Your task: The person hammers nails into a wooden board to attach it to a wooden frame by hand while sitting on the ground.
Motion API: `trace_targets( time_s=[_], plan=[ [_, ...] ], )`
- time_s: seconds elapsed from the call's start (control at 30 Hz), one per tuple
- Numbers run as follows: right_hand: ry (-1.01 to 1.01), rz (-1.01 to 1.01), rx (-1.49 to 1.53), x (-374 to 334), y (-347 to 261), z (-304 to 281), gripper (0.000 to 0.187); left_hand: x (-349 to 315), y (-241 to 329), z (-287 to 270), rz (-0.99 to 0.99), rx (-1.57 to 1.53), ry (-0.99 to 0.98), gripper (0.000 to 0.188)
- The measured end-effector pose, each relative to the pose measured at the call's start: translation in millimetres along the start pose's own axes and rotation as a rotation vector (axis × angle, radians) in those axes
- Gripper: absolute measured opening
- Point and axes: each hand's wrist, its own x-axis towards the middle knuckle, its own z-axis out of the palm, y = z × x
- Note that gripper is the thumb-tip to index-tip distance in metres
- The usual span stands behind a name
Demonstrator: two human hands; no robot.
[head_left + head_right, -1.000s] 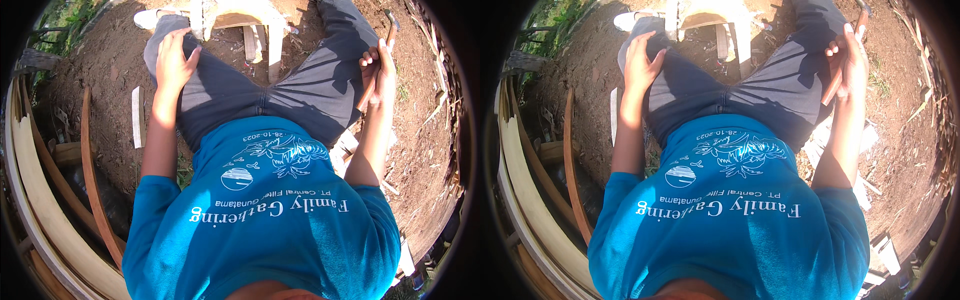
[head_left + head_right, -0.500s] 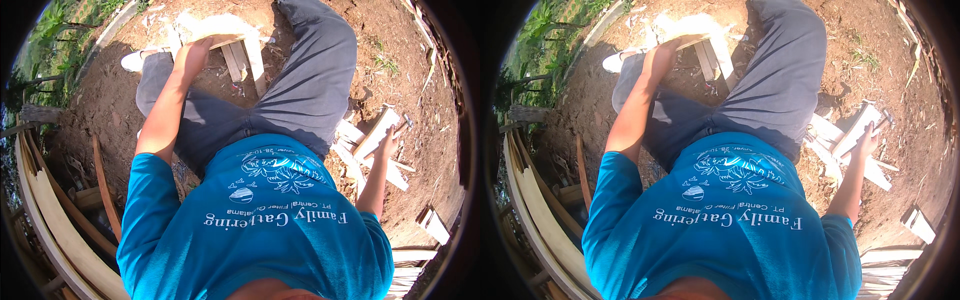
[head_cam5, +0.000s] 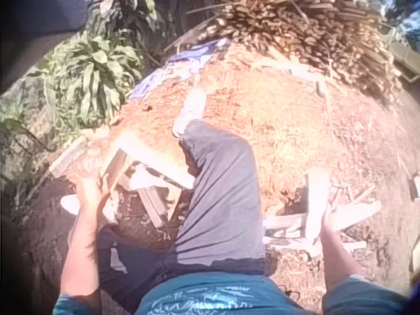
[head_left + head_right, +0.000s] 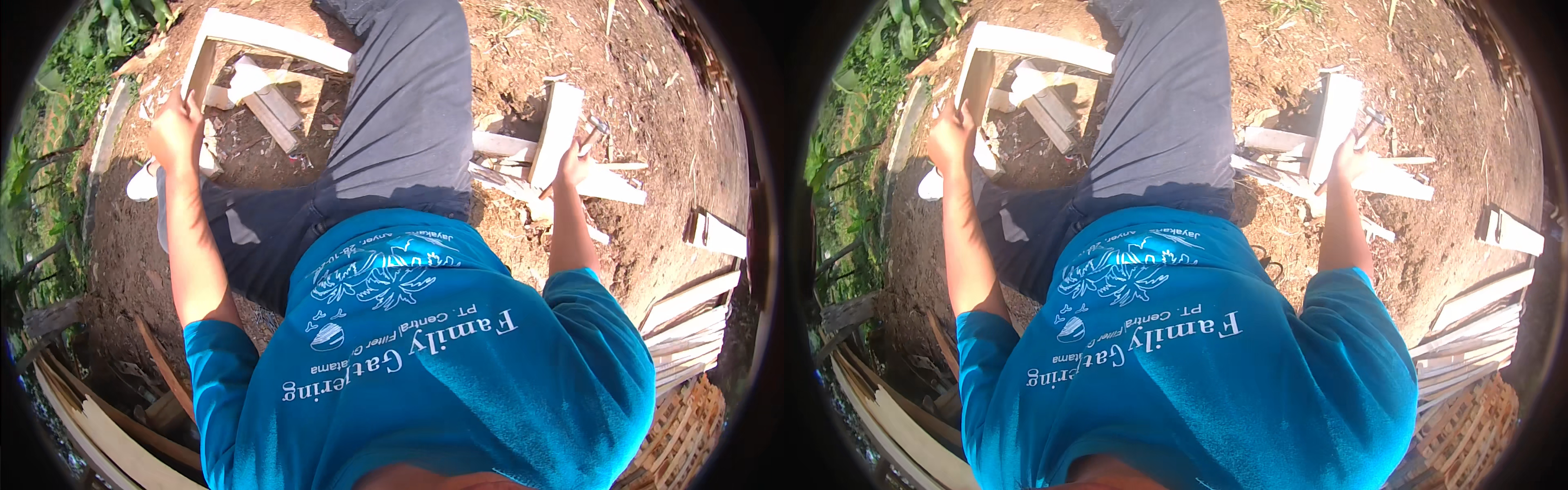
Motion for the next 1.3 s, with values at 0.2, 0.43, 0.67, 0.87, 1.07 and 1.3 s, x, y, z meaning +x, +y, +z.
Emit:
trace_targets(
  time_s=[0.2,0.43,0.67,0.87,1.07,1.3],
  plan=[
    [0.023,0.205,-0.012,6,-4,-15,0.046,-22,-25,32,-0.036,0.112,-0.035,0.037],
    [0.133,0.315,-0.135,-16,23,-48,0.048,-37,24,31,0.173,0.043,-0.105,0.030],
    [-0.554,0.180,-0.137,-61,37,-56,0.037,-56,43,49,0.127,-0.065,-0.156,0.030],
    [-0.655,0.103,-0.178,-89,40,-3,0.029,-76,31,38,0.169,-0.196,-0.148,0.033],
    [-0.653,0.170,0.216,-113,-73,13,0.032,-97,16,20,0.120,-0.394,-0.060,0.056],
    [-0.883,-0.156,0.541,-91,-309,34,0.041,-102,1,41,0.015,-0.424,-0.042,0.036]
  ],
)
